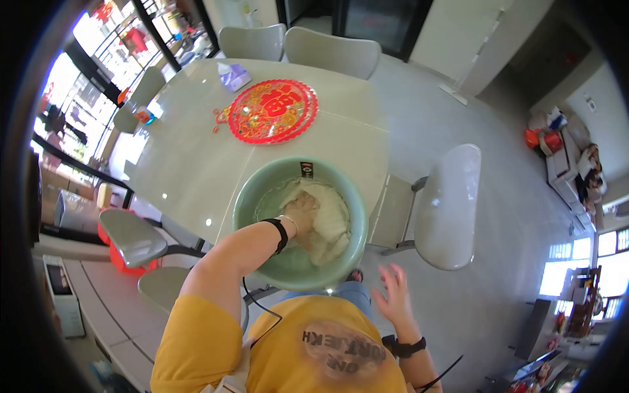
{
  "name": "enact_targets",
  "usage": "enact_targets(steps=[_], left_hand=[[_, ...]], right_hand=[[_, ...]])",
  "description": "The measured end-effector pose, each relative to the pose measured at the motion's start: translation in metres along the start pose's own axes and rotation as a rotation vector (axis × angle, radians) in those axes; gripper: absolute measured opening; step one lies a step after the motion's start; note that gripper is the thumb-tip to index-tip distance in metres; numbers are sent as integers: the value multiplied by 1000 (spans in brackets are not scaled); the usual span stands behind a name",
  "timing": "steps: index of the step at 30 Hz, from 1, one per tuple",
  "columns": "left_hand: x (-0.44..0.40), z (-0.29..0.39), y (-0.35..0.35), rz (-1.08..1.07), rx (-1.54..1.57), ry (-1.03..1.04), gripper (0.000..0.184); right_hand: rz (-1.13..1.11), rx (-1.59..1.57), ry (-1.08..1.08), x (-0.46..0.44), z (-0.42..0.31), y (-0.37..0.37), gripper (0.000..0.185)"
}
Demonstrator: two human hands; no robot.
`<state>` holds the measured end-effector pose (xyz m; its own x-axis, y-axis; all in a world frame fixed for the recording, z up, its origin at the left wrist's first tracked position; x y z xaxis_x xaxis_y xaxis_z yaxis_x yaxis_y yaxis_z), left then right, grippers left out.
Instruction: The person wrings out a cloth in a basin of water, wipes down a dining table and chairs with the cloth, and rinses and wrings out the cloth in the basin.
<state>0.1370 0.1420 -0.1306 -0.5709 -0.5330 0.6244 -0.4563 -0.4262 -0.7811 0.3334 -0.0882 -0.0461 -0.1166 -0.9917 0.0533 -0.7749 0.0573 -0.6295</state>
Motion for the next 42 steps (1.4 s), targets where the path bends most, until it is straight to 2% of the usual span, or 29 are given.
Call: enact_targets(steps=[1,4,6,7,8,9,10,11,13,14,17,19,20,22,27,35,38,42], left_hand=[[4,-1,-2,34,5,7,94],[-9,-9,22,340,-16,12,62],[10,-17,10,243,260,119,54],[23,-21,0,228,280,24,53],[36,-25,-11,219,301,-73,52],[44,-28,-13,210,321,-168,51],[47,-31,-5,225,338,-216,51],[52,-36,2,244,351,-263,51],[56,-38,12,258,390,-316,50],[58,-38,14,248,414,-321,49],[57,-39,24,167,487,-326,43],[51,-35,27,96,494,-295,40],[49,-35,31,174,465,-299,26],[49,-27,33,201,442,-283,25],[41,-25,41,111,409,-210,27],[39,-18,21,-194,284,-82,35],[30,-18,24,-83,295,-37,43],[26,-16,26,-81,264,18,45]], right_hand=[[-18,-6,-22,-17,0,-5,56],[-36,-5,-108,-73,2,-29,55],[24,35,-263,-112,-18,-65,53],[85,171,-430,-129,-43,-91,52],[241,6,-710,-137,-69,-118,43],[336,29,-689,-143,-98,-151,41],[357,-714,-739,-140,-117,-195,41],[388,-1422,-916,-135,-135,-237,41],[607,-521,-1714,-92,-242,-261,48],[540,-419,-1857,-79,-259,-251,48],[231,-442,-1815,-71,-268,-222,47],[128,-443,-1751,-73,-265,-212,47],[85,-439,-1720,-73,-263,-208,46],[29,-430,-1656,-75,-260,-201,46],[-33,-401,-1534,-74,-250,-191,45],[-37,-370,-1415,-66,-251,-177,43],[-38,-353,-1377,-63,-254,-169,42],[-46,-332,-1334,-61,-255,-163,41]])
Point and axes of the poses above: each hand's wrist, its own x-axis away from the middle knuckle, its own y-axis out of the palm, z = x × y, the point moved 5 cm from there along -x, towards the middle knuckle, and after that the axes turned 4 degrees about -x, right-handed, at the moved point
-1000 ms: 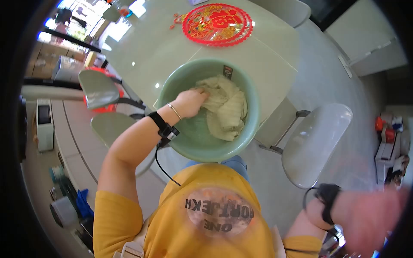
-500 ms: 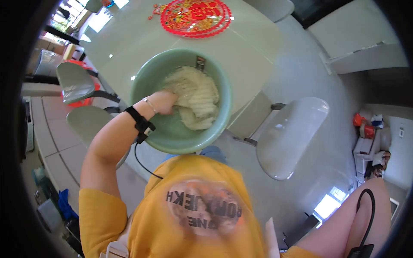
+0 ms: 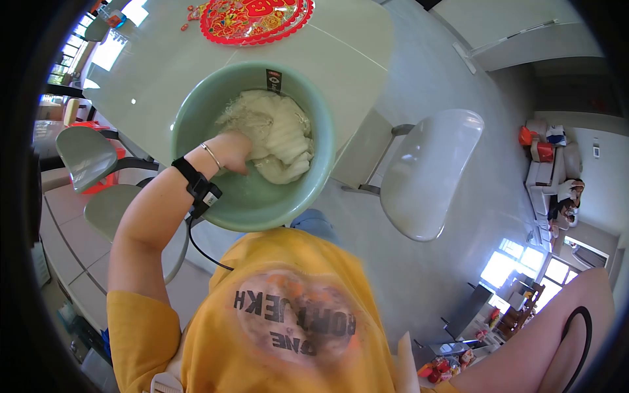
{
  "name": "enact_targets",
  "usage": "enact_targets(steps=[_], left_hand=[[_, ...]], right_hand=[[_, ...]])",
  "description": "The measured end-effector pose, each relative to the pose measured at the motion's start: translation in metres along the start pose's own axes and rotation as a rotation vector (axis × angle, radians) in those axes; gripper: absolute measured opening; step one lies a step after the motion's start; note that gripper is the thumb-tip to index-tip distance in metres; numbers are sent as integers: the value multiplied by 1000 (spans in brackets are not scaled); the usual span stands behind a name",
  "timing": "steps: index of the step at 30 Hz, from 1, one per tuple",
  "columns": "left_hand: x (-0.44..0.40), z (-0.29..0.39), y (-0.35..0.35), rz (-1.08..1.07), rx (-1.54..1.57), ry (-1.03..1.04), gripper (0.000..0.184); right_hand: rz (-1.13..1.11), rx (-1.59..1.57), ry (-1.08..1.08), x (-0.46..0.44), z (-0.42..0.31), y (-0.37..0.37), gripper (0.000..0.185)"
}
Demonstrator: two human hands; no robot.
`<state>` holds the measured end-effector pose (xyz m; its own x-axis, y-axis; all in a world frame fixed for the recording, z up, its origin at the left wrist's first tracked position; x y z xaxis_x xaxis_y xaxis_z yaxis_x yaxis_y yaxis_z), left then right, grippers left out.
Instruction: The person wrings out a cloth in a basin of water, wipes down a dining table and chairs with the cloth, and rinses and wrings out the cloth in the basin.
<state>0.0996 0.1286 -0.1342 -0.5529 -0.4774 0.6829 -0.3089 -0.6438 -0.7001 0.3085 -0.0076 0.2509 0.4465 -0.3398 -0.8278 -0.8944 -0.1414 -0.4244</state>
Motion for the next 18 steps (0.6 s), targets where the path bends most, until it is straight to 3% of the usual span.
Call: enact_targets(steps=[18], left_hand=[[-3,0,3,-123,30,55,52]], right_hand=[[-9,11,94,-1,-4,20,36]])
Point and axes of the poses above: each hand's wrist, its own x-axis away from the middle knuckle, its own y-axis out of the palm, z = x × y, the point moved 5 cm from there along -x, towards the middle knuckle, and after that the axes turned 4 degrees about -x, right-handed, at the moved point
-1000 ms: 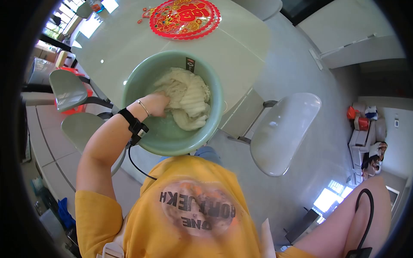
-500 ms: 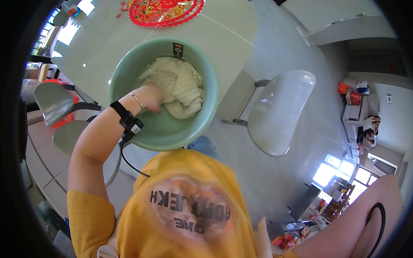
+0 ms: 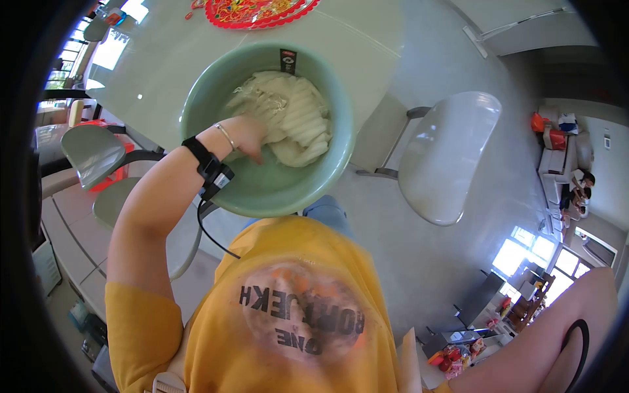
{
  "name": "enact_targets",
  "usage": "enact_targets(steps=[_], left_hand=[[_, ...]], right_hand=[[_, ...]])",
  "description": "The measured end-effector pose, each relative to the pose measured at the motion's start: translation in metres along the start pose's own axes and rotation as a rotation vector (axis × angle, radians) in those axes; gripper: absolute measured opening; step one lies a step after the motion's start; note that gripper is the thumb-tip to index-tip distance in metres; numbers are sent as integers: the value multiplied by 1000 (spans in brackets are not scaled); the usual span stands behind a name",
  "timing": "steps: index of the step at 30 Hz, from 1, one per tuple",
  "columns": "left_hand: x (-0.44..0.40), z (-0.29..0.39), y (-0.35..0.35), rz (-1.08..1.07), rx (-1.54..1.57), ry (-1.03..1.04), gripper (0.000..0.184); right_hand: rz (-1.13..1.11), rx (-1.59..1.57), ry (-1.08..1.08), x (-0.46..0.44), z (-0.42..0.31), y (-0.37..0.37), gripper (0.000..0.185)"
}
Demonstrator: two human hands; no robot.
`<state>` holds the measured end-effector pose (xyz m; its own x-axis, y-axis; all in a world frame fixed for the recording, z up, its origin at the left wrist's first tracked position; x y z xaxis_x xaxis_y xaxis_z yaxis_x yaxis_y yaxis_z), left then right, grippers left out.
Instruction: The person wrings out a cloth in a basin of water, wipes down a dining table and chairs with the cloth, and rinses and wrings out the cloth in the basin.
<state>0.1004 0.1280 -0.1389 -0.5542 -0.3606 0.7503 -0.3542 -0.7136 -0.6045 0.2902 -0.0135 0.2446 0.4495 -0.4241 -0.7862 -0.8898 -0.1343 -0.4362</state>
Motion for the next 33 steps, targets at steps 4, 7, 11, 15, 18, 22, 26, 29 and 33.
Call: enact_targets(steps=[4,7,11,15,18,22,26,29,33], left_hand=[[2,2,-3,10,-52,-3,50],[1,3,-2,-24,-49,-12,49],[0,3,-1,-33,-54,-17,47],[0,3,0,-62,-31,-39,46],[1,4,-2,-49,-29,-64,44],[3,-5,8,-58,11,-115,58],[22,-13,11,98,14,-145,79],[35,-28,2,343,216,-184,82],[9,-44,19,282,82,-428,60]], right_hand=[[-9,-27,-2,0,1,1,35],[-21,-42,-4,0,0,3,35],[-33,-57,-15,0,2,3,34],[-44,-78,-27,-1,6,1,33],[-52,-92,-31,-1,8,2,32],[-65,-106,-63,-3,10,1,31],[-73,-121,-115,-7,11,-3,30],[-55,-123,-172,-13,11,-7,29],[98,-106,-263,-23,7,-27,28]])
Point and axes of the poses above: each hand's wrist, its own x-axis away from the middle knuckle, its own y-axis out of the palm, z = x × y, the point moved 5 cm from there along -x, towards the middle knuckle, and after that the axes turned 4 degrees about -x, right-handed, at the moved point
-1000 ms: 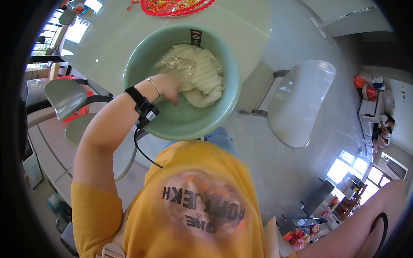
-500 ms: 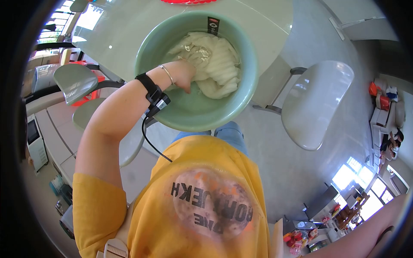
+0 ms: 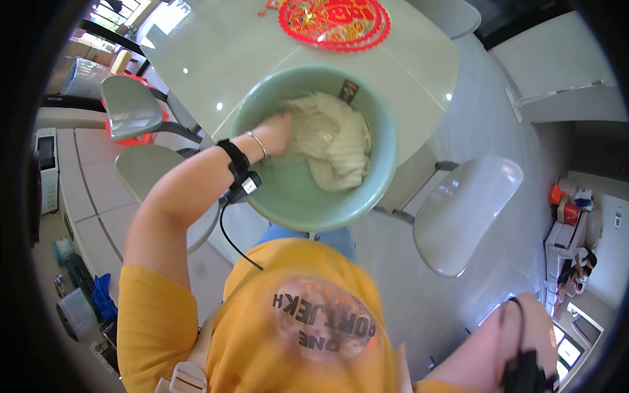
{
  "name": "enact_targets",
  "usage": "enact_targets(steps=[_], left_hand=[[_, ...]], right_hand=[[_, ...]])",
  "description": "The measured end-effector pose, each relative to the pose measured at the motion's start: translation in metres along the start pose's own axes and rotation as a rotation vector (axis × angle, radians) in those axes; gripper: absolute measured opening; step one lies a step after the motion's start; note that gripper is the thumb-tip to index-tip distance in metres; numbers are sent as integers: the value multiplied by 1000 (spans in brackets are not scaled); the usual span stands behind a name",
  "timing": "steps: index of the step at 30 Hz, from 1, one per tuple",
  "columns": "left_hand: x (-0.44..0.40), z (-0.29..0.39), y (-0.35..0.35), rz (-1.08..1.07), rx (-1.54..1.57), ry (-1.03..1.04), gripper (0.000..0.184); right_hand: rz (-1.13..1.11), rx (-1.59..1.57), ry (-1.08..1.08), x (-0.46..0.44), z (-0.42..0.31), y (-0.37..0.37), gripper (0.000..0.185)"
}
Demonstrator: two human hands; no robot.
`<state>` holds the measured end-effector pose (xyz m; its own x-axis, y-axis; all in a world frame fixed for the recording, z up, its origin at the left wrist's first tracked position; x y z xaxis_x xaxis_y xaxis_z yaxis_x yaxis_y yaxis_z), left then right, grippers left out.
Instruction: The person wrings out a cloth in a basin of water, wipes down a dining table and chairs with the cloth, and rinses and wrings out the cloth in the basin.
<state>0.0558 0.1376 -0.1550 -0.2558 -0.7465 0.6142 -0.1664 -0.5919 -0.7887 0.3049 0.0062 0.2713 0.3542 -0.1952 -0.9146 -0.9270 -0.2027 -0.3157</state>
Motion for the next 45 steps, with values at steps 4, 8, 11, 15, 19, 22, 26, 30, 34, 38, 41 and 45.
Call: enact_targets(steps=[4,8,11,15,19,22,26,30,34,38,41,45], left_hand=[[7,13,18,-220,-151,183,32],[36,10,-18,80,242,263,35],[76,7,-74,164,683,308,30],[132,9,-131,232,1227,337,26],[173,8,-164,403,1744,419,20],[187,-3,-155,437,2104,449,10],[155,-31,-74,385,2285,244,26],[127,-6,-18,133,2062,-223,58],[121,40,-22,-225,2559,-341,76],[73,50,-20,-242,2836,458,82],[19,49,-3,-459,2656,1523,66],[37,52,-2,-125,2845,597,39]], right_hand=[[360,-2,145,14,24,-32,28],[-113,105,985,105,131,11,48],[-538,-11,938,173,166,75,91],[-605,-161,917,204,193,128,106],[-453,-386,1113,218,228,162,94],[-262,-614,1307,236,246,171,71],[126,-716,1375,239,256,168,38],[115,-573,1262,219,245,167,34],[-207,-384,1085,170,215,167,30],[-429,-310,775,132,170,179,35],[-467,-384,623,127,148,185,34],[-331,-395,666,140,163,174,33]])
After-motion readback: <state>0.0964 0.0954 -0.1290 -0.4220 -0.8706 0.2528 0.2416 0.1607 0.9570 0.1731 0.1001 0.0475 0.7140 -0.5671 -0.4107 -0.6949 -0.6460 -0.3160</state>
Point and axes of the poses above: each hand's wrist, its own x-axis away from the middle knuckle, its own y-axis out of the palm, z = x × y, the point moved 5 cm from there along -x, towards the middle knuckle, and after that the axes turned 4 degrees about -x, right-handed, at the moved point
